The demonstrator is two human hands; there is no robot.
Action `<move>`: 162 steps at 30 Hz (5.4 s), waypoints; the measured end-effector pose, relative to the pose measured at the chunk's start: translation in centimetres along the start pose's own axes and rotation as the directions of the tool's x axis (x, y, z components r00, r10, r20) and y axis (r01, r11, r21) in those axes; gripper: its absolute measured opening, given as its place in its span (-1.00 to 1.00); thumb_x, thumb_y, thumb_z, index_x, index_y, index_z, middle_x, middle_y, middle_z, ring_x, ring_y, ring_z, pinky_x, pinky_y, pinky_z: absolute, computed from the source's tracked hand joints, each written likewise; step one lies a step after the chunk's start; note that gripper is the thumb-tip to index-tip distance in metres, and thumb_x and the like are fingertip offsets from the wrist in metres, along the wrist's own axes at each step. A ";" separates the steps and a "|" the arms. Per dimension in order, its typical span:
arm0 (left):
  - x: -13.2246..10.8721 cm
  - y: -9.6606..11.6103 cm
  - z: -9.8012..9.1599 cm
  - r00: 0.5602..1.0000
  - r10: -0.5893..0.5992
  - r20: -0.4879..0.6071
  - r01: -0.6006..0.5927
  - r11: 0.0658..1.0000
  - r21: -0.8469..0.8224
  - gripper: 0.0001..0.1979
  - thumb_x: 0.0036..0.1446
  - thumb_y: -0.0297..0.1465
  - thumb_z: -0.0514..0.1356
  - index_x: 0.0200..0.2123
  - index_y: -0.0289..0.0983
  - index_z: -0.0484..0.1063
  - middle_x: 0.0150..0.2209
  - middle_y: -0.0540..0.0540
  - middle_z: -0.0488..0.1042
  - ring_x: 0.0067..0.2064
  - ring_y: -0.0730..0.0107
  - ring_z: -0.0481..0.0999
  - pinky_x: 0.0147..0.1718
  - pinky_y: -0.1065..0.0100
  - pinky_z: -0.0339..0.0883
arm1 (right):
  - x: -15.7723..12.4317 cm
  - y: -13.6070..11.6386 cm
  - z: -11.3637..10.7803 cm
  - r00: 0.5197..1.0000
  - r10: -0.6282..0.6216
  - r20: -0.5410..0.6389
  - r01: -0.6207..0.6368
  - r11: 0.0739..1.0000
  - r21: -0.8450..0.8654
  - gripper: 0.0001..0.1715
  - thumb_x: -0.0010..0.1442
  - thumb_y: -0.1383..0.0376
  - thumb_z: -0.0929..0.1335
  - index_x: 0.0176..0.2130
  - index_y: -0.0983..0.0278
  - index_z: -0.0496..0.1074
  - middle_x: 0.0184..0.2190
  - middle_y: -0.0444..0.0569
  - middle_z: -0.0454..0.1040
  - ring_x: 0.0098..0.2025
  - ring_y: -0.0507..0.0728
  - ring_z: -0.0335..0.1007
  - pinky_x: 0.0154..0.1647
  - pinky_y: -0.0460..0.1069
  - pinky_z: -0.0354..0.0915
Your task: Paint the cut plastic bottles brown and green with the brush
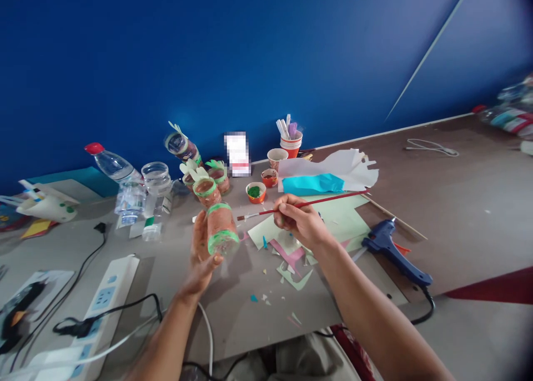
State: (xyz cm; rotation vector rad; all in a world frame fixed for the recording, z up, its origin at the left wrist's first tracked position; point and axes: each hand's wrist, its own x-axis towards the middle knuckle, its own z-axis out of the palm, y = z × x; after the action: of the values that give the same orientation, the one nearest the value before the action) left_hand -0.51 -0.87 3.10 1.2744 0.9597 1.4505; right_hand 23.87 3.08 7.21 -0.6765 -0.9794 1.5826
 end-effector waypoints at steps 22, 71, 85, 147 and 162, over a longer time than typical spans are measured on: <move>0.0 0.3 0.2 0.998 -0.036 0.047 0.038 0.999 -0.036 -0.08 -0.17 -0.09 0.41 0.27 0.03 0.13 0.27 -0.05 0.24 0.25 -0.01 0.28 0.11 0.09 0.32 | -0.1 0.4 0.0 0.999 -0.010 0.034 0.009 1.000 0.029 -0.78 0.10 0.16 0.42 -0.39 0.27 0.43 -0.63 -0.16 0.39 -0.59 -0.03 0.17 -0.58 -0.10 -0.05; 0.7 -2.4 -0.8 0.931 0.363 0.046 -0.326 0.766 0.553 0.03 -0.12 -0.33 0.42 0.34 -0.12 -0.07 0.32 -0.27 0.05 0.32 -0.17 0.07 0.25 -0.19 -0.03 | 2.2 1.4 -0.5 0.977 -0.020 -0.213 0.059 0.982 0.180 -0.58 0.01 0.03 0.42 -0.24 0.29 0.52 -0.42 -0.04 0.54 -0.55 0.02 0.31 -0.48 -0.04 0.28; 0.8 -2.2 -0.4 0.886 0.463 0.033 -0.391 0.705 0.592 -0.01 -0.13 -0.34 0.42 0.32 -0.18 -0.02 0.27 -0.33 0.17 0.31 -0.19 0.13 0.21 -0.23 0.03 | -0.3 -3.0 1.0 0.983 -0.115 -0.146 0.112 0.993 -0.031 -0.73 0.02 0.22 0.44 -0.25 0.30 0.56 -0.41 0.00 0.60 -0.50 0.04 0.40 -0.43 -0.05 0.29; 0.5 -3.5 -0.8 0.859 0.469 0.203 -0.431 0.451 0.782 -0.06 0.07 -0.20 0.27 0.37 -0.14 -0.22 0.27 -0.36 0.15 0.27 -0.26 0.19 0.08 -0.27 0.29 | 14.6 -6.0 -6.5 0.853 -0.072 -0.517 -0.257 0.804 -0.536 -0.75 0.04 0.21 0.43 -0.51 0.32 0.38 -0.72 -0.09 0.43 -0.75 -0.08 0.16 -0.75 -0.16 0.09; 0.1 -2.6 -0.3 0.805 0.538 0.249 -0.479 0.344 0.808 -0.01 0.05 -0.21 0.30 0.36 -0.23 -0.27 0.25 -0.38 0.15 0.26 -0.24 0.20 0.13 -0.21 0.24 | -1.2 0.1 1.4 0.989 0.137 -0.048 -0.140 0.814 -0.563 -0.65 -0.01 0.26 0.46 -0.16 0.23 0.48 -0.44 -0.12 0.47 -0.40 0.06 0.40 -0.38 -0.04 0.30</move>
State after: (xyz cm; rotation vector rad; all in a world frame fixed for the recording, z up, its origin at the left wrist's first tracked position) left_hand -0.39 -0.09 0.60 2.4751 1.5008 1.5007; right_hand 22.98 1.56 7.75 -1.1841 -1.4469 1.4061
